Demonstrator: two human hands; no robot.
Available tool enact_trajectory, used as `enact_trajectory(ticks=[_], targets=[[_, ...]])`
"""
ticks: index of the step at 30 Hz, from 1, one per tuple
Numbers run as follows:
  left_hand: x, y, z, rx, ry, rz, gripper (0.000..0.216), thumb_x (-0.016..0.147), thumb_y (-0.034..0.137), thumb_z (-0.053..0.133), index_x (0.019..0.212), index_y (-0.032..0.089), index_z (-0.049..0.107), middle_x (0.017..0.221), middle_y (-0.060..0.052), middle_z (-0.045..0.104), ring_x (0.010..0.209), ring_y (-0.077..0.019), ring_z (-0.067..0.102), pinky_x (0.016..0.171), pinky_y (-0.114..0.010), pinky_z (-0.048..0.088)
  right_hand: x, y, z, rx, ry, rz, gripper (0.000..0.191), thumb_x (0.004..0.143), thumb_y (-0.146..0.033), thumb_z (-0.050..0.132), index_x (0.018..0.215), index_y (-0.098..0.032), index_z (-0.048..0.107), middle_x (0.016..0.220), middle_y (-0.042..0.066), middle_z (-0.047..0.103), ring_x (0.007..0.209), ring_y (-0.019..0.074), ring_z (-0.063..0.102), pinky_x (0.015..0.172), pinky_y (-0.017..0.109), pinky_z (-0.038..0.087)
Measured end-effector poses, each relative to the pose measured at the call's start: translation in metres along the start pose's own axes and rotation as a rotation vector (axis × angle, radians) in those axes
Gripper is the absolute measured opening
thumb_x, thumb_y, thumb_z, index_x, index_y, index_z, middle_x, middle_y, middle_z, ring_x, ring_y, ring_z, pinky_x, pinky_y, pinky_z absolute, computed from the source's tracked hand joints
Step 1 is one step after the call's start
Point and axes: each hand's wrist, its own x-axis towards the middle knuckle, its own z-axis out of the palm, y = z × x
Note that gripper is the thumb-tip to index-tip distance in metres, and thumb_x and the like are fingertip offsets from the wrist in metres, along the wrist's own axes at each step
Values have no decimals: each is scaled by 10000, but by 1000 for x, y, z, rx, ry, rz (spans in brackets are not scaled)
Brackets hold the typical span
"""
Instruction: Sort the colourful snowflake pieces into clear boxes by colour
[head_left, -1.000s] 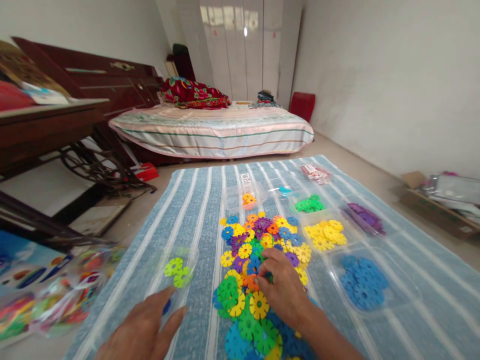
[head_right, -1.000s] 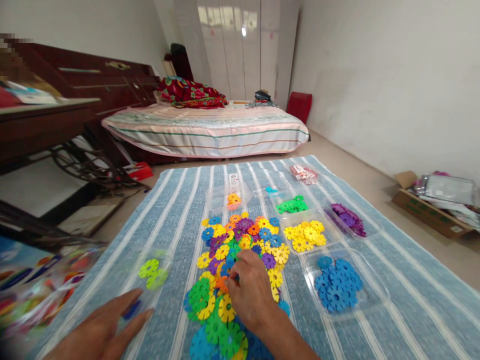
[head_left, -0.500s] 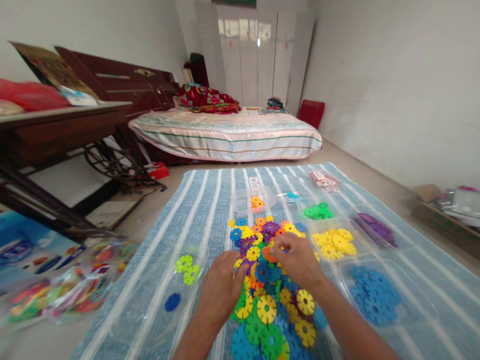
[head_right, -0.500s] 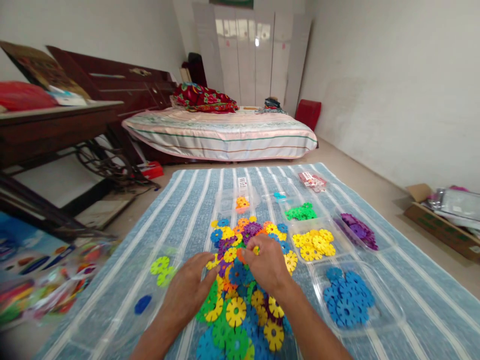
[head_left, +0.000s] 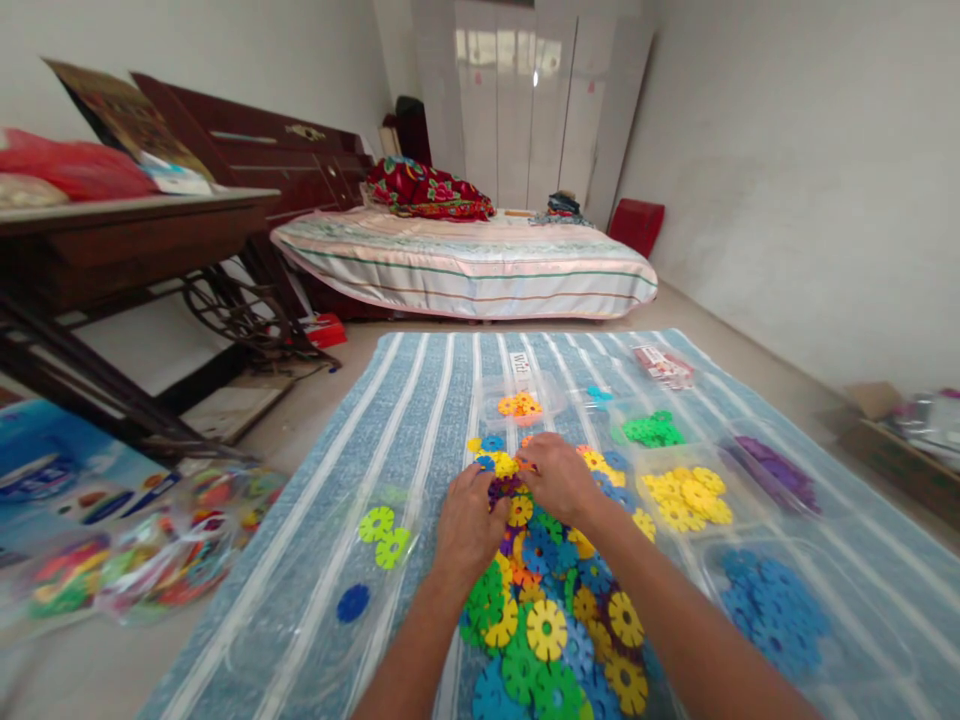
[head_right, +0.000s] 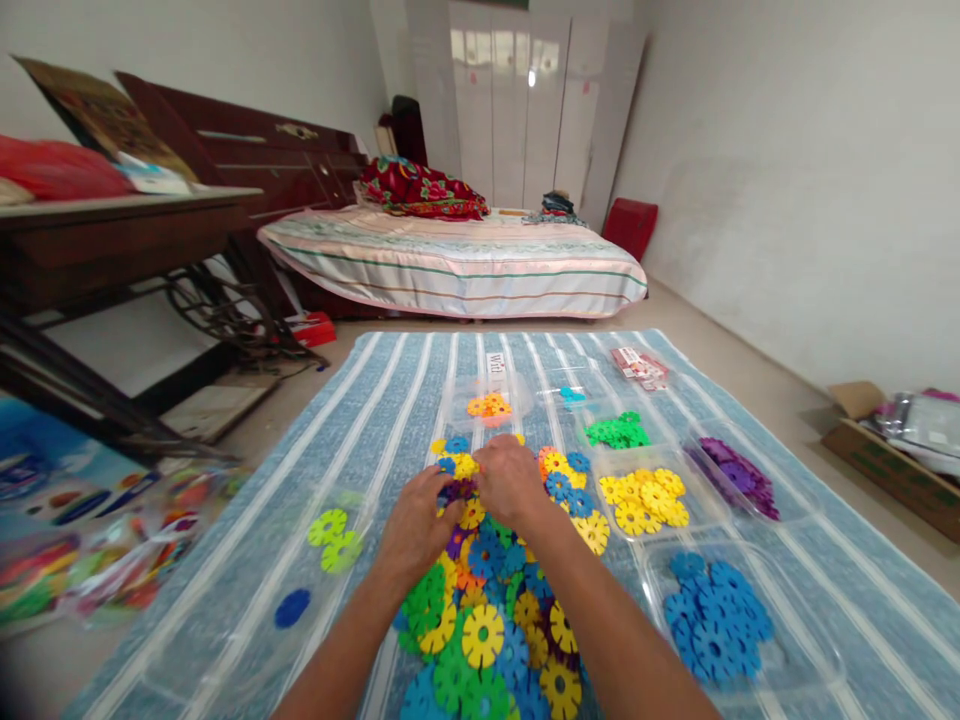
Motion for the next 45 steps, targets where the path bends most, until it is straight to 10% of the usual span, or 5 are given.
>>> enact_trajectory(ticks=[15,21,26,39,45], targets=[[52,-11,4,33,103,-111,439,878,357,295,1090,115,594,1241,-153,588,1220,-238,500,1027,-353,395,-43,-1,-16,-29,76,23,105,759,-237,633,667,-190,617,780,36,616,830,184,552,750,286,410],[66,-13,14,115,66,-132,472,850,410,383,1122,84,589,1276,-193,556,1266,-290,444,1048,-421,349,-95,80,-98,-222,450,272,168,808,-309,570,683,-207,614,798,54,620,801,209,561,729,314,414],[60,-9,18,145,34,-111,445,843,407,418,1144,120,578,1285,-171,554,1243,-281,466,1032,-428,350,-124,148,-144,-586,416,743,267,809,-409,569,825,-173,694,830,130,644,767,275,581,611,345,389],[26,-14,29,98,13,88,413,842,305,464,1205,127,546,1288,-144,571,1220,-248,509,1036,-406,392,-25,26,-37,-255,-201,78,226,843,-121,510,1041,-155,615,1042,89,626,1039,208,561,836,309,458],[11,-16,27,38,39,174,386,841,273,418,1170,139,569,1231,-123,618,1170,-235,557,1011,-407,435,-1,17,-18,-336,-306,-5,263,898,-329,561,1087,-147,578,1089,59,601,948,186,599,815,396,513]])
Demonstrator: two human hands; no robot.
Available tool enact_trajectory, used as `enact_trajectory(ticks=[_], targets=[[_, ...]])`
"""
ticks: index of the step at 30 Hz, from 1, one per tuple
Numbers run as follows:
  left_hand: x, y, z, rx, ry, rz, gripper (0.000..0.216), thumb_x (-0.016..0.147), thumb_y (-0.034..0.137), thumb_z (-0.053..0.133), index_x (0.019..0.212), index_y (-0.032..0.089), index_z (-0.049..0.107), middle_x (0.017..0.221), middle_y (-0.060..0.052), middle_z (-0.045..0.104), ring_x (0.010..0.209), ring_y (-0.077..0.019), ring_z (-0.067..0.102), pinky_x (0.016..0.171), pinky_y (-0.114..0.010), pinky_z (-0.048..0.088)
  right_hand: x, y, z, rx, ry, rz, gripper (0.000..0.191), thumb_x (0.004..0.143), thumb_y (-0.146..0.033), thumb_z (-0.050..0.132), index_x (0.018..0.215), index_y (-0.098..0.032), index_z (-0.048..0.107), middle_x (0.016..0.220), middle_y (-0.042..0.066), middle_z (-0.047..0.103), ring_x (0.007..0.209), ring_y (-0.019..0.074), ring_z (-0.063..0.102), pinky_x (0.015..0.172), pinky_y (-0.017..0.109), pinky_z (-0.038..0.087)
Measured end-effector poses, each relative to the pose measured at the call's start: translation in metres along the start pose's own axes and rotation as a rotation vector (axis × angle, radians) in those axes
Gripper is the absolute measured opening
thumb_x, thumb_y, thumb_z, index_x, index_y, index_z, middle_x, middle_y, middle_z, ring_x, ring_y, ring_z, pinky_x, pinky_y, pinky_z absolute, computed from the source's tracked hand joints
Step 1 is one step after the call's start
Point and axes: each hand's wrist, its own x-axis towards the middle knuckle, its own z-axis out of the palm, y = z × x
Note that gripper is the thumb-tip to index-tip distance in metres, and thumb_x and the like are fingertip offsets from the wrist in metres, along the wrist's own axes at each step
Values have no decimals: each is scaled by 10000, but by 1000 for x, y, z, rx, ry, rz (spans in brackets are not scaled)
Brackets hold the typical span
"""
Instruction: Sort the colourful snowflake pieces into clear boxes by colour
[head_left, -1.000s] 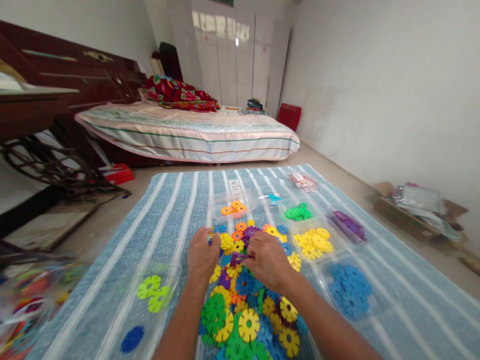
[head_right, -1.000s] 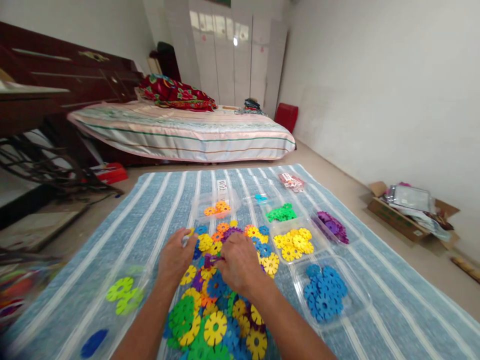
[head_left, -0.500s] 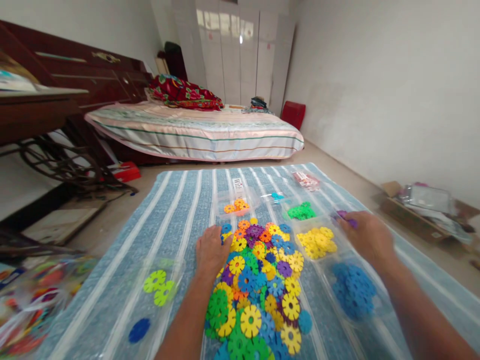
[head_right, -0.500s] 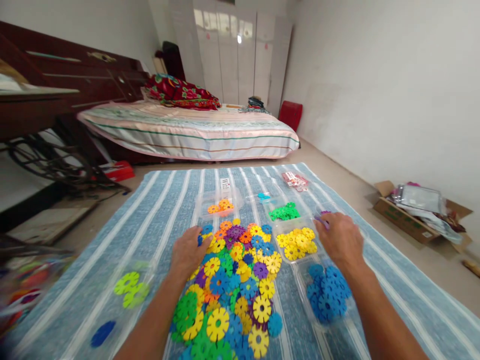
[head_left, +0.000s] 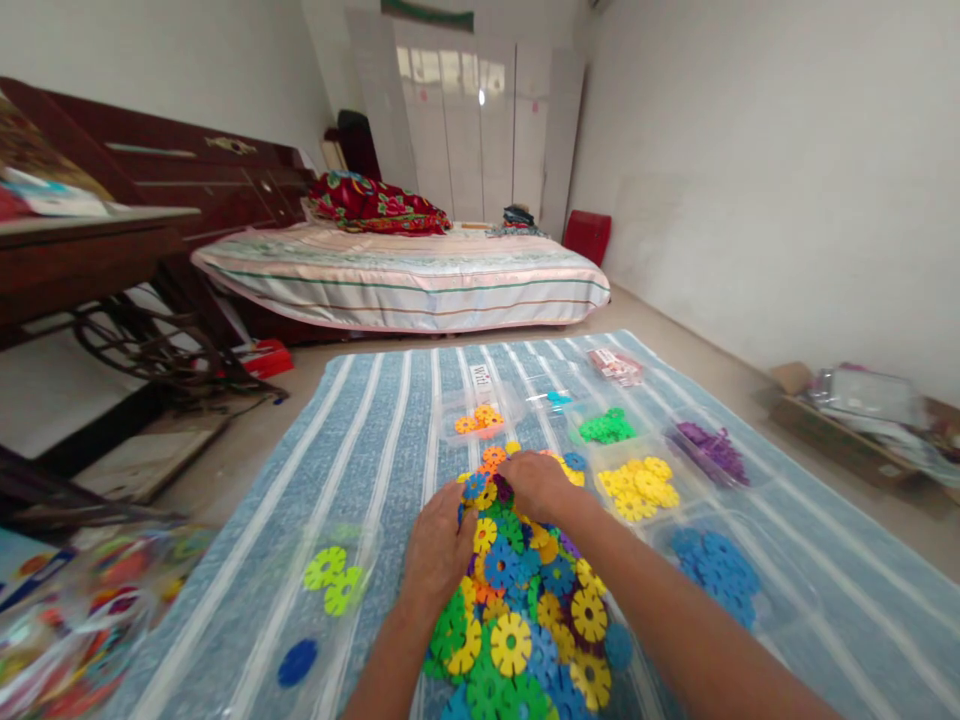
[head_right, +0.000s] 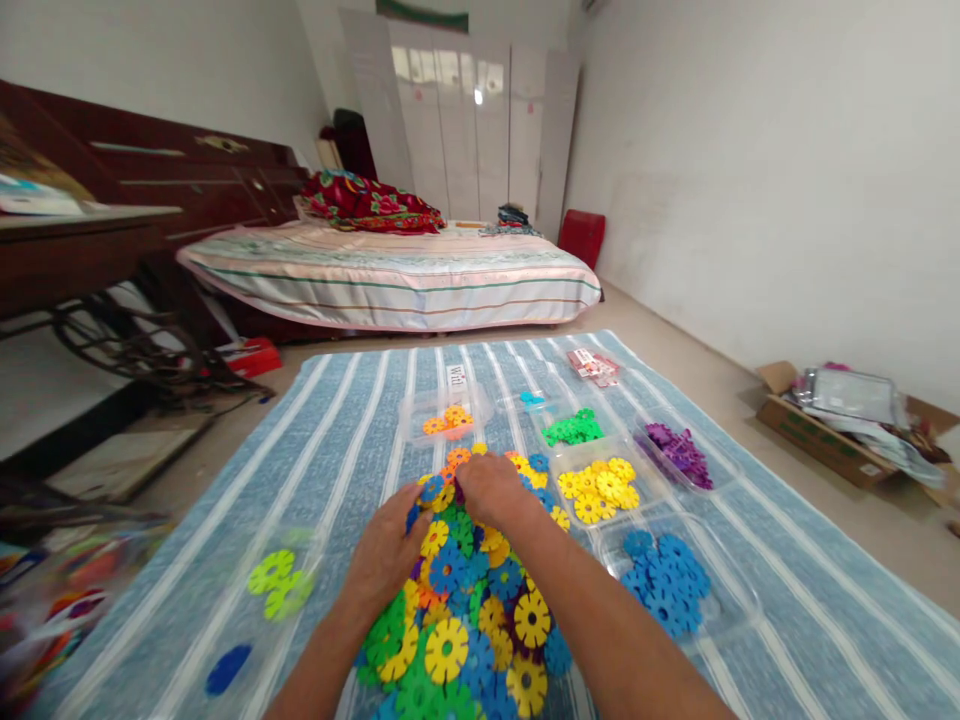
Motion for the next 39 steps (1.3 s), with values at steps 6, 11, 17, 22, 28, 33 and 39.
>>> enact_trajectory(ticks=[6,11,17,22,28,33,39], targets=[[-8,-3,5,-44,79,51,371,828,314,433,1116,147,596,1184,-126,644,1131,-251,587,971,-411,477,-12,-2,-2,-39,40,-4,235,902,-317,554,1051,-139,590,1046,53,617,926,177,605,808,384,511],[-17,-1,3,-37,76,72,362,837,338,424,1092,156,606,1163,-113,659,1114,-250,598,949,-405,494,-39,14,-15,-14,158,68,198,827,-122,513,969,-178,639,918,52,672,877,191,626,727,285,484],[-24,9,-4,-26,33,40,386,847,352,405,1091,138,613,1136,-114,673,1075,-234,621,937,-373,501,-84,91,-41,-45,323,362,405,859,-109,384,1166,-246,609,1120,61,659,998,193,612,786,270,446],[-27,17,-8,-54,24,24,380,848,337,406,1092,138,618,1125,-115,678,1075,-237,620,940,-390,497,-114,151,-53,-188,354,749,349,877,-175,401,1122,-226,643,1059,88,663,897,212,643,690,272,449],[-30,19,-9,-101,60,12,361,834,328,424,1063,144,635,1102,-116,685,1046,-250,629,929,-413,501,-114,102,-39,-39,284,479,269,885,-234,439,1030,-203,664,1034,77,660,930,197,620,759,264,439],[-32,19,-12,-158,100,-15,344,828,355,453,1021,152,652,1050,-108,700,1005,-242,643,916,-398,508,-79,22,-19,130,151,109,210,869,-216,466,982,-195,642,991,60,653,956,172,593,789,241,432],[-39,19,-17,-231,119,-43,306,829,347,468,991,174,662,1015,-87,710,972,-217,656,885,-378,524,-32,-13,5,42,119,19,216,805,-200,541,994,-149,633,1025,108,641,1011,233,566,816,314,447]])
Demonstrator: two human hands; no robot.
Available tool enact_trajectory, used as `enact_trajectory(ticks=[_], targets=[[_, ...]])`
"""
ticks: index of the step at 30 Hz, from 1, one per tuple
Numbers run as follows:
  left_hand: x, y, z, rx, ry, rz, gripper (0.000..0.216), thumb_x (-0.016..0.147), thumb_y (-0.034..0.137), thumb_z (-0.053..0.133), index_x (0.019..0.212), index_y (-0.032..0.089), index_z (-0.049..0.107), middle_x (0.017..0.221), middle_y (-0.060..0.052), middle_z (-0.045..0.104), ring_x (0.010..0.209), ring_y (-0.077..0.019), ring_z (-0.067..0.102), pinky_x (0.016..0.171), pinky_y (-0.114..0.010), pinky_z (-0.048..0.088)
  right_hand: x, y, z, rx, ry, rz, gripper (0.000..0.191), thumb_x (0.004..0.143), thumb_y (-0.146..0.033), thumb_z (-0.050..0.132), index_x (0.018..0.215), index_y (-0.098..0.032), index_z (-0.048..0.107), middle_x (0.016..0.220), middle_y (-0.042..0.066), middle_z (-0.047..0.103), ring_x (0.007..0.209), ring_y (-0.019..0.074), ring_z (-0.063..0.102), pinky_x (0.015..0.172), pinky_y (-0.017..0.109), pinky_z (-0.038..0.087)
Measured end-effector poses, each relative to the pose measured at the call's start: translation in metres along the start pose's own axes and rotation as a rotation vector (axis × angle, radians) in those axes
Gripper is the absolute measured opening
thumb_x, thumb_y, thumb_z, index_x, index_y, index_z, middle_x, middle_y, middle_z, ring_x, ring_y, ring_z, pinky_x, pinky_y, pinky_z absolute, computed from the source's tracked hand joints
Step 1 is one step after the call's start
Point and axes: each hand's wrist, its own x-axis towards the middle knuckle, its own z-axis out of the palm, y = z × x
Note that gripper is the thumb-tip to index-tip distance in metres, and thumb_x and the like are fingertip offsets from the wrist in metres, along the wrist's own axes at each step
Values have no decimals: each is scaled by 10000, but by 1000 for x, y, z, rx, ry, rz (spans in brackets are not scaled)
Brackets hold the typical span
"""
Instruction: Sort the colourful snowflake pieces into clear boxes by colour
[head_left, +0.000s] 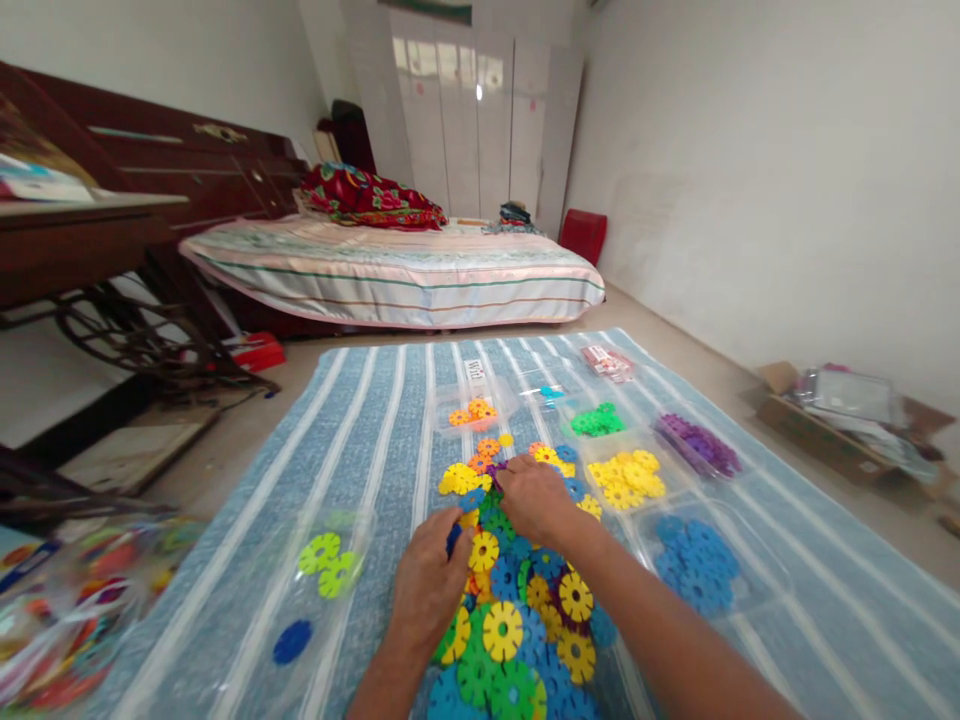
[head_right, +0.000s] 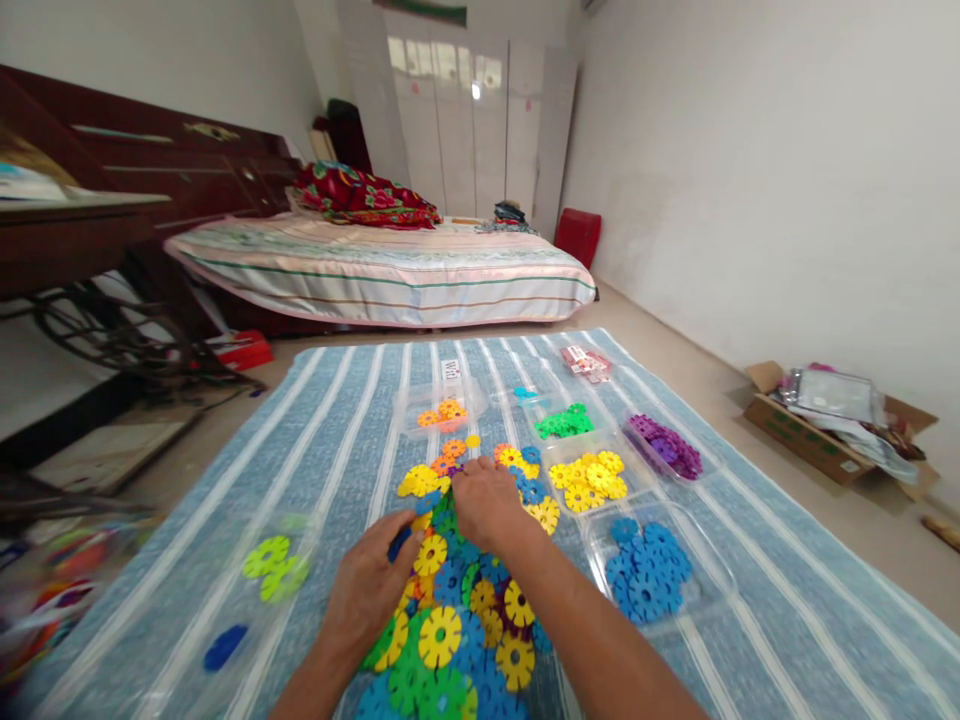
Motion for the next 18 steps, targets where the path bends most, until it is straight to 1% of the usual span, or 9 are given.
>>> enact_trajectory(ticks=[3,6,11,13,15,18], targets=[[-2,-1,-1,-29,22,-3,290,817,351,481,978,196,667,991,-66,717,944,-211,665,873,-374,532,9,-3,9,-44,4,-18,208,821,-147,491,959,-116,644,972,140,646,951,245,588,805,350,450],[-1,-3,0,-44,37,3,292,812,368,482,951,192,669,966,-66,722,918,-213,673,856,-367,541,8,-2,12,-79,26,-46,227,822,-118,468,971,-95,637,967,154,642,936,252,590,813,368,441],[0,-7,2,-52,65,10,297,817,408,477,919,202,664,962,-57,726,908,-214,678,859,-365,540,2,6,12,-99,53,-58,218,868,-157,436,969,-131,627,945,118,646,917,223,592,825,353,430],[0,-8,2,-52,63,13,301,819,413,477,917,198,663,970,-60,725,913,-214,678,862,-364,539,1,9,12,-94,73,-32,225,896,-201,422,993,-147,617,977,106,643,943,221,585,837,350,427],[0,-8,2,-49,61,24,299,821,406,477,917,192,661,973,-67,724,920,-215,676,862,-361,539,3,11,13,-82,99,9,253,910,-289,435,1052,-155,596,1028,103,633,988,232,570,850,357,426],[-1,-7,2,-42,67,41,283,827,383,473,927,195,659,970,-63,723,923,-209,674,858,-357,541,11,9,17,-63,107,64,356,876,-438,495,1055,-150,603,1028,112,636,993,258,572,828,369,440]])
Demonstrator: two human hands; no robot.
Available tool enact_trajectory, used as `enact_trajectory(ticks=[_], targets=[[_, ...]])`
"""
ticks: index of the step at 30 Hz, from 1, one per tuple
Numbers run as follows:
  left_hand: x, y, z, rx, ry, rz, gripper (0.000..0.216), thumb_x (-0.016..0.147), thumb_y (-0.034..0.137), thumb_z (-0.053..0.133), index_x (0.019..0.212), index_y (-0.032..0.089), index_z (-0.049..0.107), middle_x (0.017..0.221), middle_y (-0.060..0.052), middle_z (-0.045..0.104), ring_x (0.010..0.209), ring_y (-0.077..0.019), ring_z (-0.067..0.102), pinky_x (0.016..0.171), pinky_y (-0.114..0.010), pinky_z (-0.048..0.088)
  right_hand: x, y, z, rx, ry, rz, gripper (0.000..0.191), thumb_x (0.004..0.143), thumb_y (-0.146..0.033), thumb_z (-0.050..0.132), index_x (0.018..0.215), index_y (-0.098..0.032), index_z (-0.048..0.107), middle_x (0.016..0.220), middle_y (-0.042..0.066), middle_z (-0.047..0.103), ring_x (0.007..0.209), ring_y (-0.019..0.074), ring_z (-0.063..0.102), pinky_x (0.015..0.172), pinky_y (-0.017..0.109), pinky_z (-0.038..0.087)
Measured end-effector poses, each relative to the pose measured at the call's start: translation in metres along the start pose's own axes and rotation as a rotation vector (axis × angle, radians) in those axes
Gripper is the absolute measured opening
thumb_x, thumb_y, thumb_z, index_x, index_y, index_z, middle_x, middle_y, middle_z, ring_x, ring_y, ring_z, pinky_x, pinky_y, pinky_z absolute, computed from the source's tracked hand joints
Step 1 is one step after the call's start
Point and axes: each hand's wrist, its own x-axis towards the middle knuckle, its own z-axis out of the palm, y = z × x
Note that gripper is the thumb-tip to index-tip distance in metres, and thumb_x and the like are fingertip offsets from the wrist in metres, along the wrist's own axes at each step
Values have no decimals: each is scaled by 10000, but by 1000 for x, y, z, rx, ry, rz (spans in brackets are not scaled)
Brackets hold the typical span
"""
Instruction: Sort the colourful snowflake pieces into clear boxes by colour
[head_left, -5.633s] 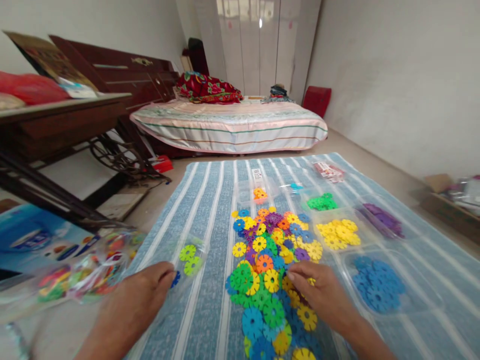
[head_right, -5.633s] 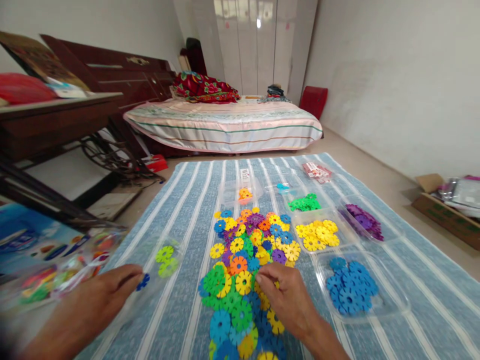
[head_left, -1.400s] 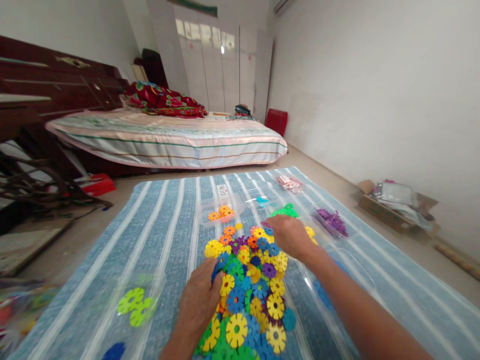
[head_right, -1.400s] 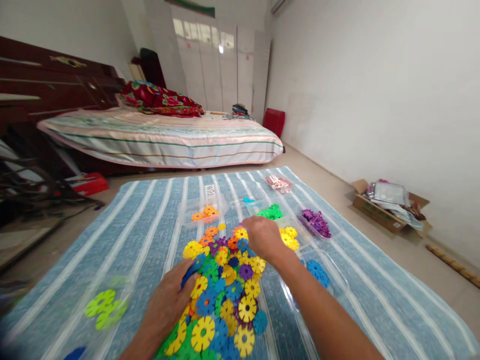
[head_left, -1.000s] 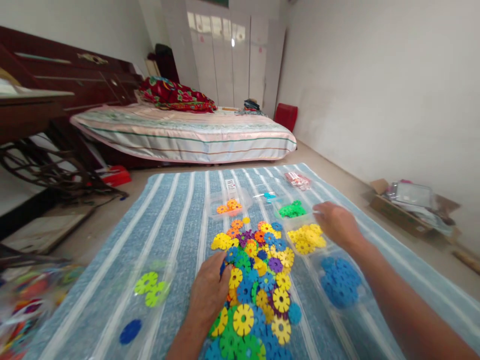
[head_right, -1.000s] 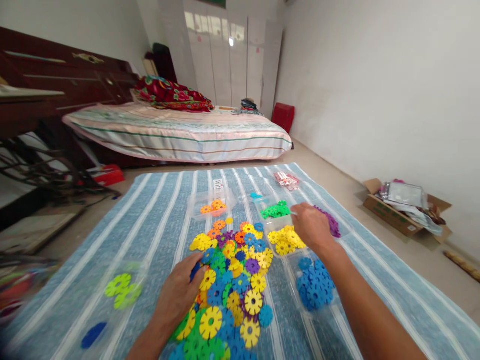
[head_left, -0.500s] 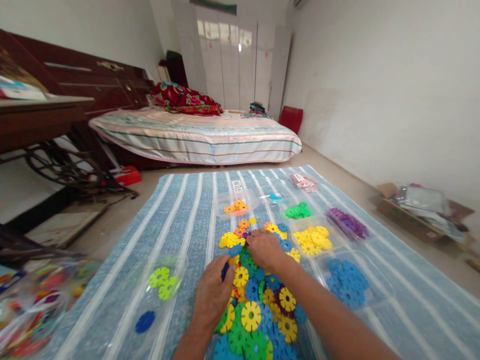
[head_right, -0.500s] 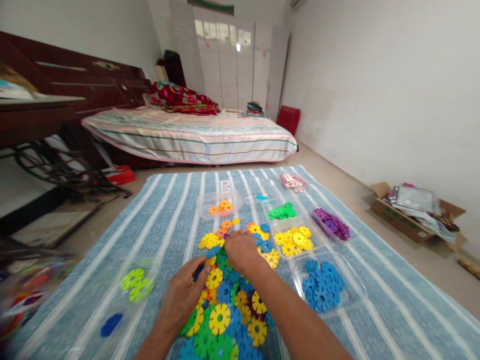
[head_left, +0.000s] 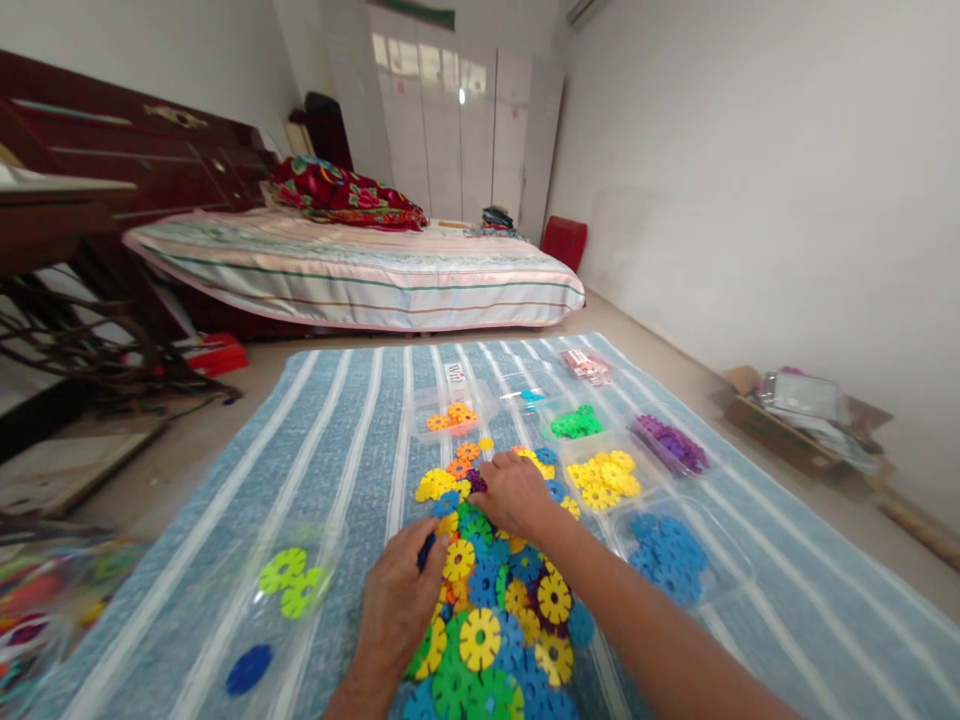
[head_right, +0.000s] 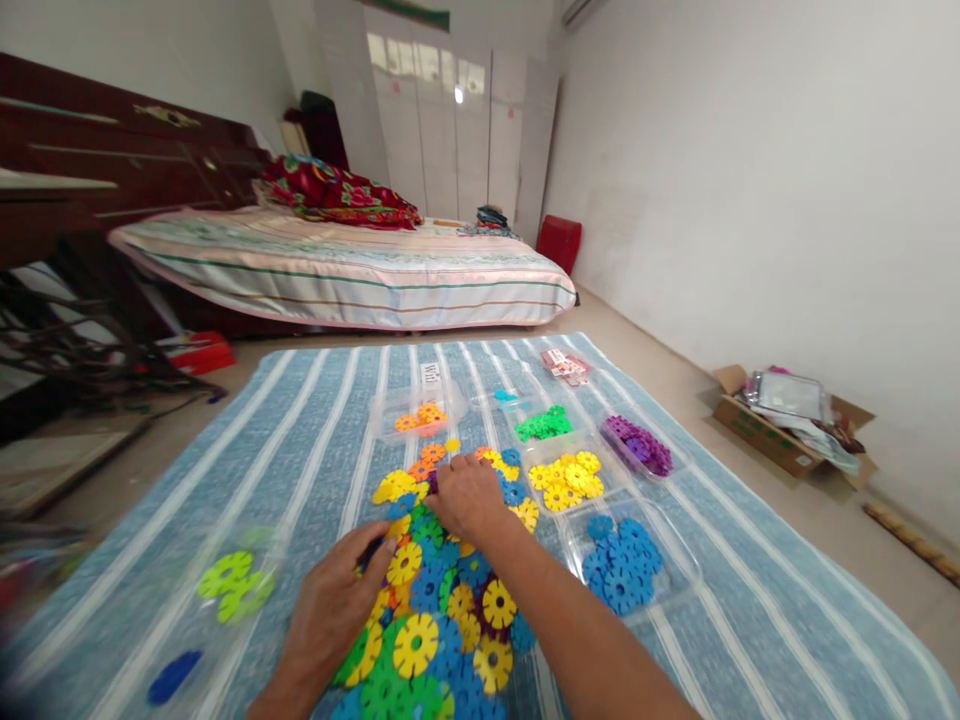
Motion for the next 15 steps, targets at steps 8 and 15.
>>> enact_trajectory(ticks=[8,15], targets=[[-3,2,-1,-14,21,-12,274,825,368,485,936,198,670,975,-60,726,911,-203,678,861,-339,540,3,-5,0,-10,-16,-34,229,875,-229,459,901,-137,667,908,115,671,878,219,611,786,334,432],[-3,4,-3,-20,2,-33,287,839,375,466,938,184,657,976,-67,721,913,-207,676,855,-342,537,-40,54,-36,-56,120,145,350,934,-196,322,865,-165,664,839,85,662,804,188,606,685,263,394]])
